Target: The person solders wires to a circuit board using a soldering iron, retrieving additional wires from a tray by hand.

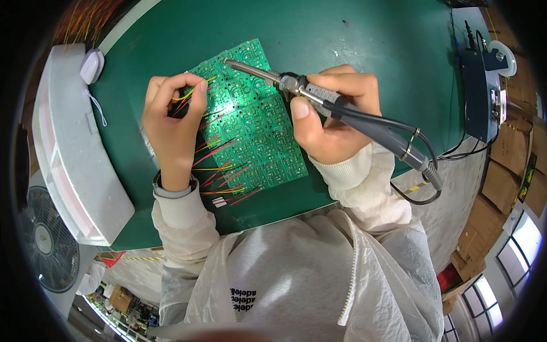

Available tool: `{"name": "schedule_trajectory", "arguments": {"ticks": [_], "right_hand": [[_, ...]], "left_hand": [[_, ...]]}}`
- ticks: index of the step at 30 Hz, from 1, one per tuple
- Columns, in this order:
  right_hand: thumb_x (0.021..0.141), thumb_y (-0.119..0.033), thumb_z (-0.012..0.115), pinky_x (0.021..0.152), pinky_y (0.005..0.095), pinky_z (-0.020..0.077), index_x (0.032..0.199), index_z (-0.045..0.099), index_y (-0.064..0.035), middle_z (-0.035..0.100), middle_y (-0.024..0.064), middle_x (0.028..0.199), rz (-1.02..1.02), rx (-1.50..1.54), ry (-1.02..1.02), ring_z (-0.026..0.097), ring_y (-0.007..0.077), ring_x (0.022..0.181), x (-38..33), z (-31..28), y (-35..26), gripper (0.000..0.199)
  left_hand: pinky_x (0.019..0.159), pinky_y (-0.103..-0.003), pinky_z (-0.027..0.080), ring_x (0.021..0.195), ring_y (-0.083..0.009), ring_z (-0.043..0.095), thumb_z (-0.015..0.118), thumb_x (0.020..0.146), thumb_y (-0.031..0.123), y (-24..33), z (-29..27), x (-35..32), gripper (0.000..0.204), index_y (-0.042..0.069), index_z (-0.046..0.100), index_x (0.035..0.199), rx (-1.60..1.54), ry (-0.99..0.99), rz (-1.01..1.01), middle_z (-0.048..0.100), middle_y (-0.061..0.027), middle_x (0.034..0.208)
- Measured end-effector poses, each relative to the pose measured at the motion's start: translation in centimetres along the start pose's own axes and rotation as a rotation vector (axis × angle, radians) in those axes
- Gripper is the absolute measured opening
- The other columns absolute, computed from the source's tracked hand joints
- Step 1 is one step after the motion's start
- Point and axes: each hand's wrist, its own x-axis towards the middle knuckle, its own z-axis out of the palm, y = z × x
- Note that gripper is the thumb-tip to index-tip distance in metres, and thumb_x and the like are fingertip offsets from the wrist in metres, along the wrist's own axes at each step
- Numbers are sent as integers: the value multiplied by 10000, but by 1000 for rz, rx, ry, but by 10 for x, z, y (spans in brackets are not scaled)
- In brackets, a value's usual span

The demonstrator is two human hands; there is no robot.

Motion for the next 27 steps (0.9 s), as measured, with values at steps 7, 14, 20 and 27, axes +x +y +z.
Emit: {"name": "schedule_trajectory", "arguments": {"ticks": [7, 14, 20, 27], "right_hand": [[688, -61, 614, 575, 220, 391, 848, 447, 8, 529, 92, 713, 64, 54, 133, 469, 104, 611, -1, 3, -2, 241], [690, -48, 619, 654, 226, 400, 865, 453, 8, 528, 82, 769, 107, 119, 158, 491, 107, 680, -2, 3, -1, 248], [691, -56, 627, 666, 233, 400, 868, 455, -2, 519, 77, 785, 97, 119, 149, 490, 105, 686, -2, 4, 0, 252], [695, -64, 630, 693, 232, 395, 871, 464, -16, 502, 63, 806, 151, 105, 194, 486, 107, 739, 0, 1, 4, 247]], "left_hand": [[753, -310, 378, 844, -225, 525, 623, 670, 87, 36, -51, -16, 304, 26, 545, 957, 315, 193, 356, 567, -81, 947], [780, -251, 405, 884, -162, 542, 480, 829, 172, -49, -294, 22, 248, -1, 551, 991, 787, 422, 91, 569, -120, 970], [769, -259, 402, 877, -190, 542, 469, 796, 109, -258, -421, 114, 270, -12, 517, 1033, 739, -143, -275, 577, -131, 961], [743, -281, 410, 839, -192, 545, 422, 787, 138, -294, -401, 134, 305, -19, 518, 1030, 582, -143, -427, 583, -131, 956]]}}
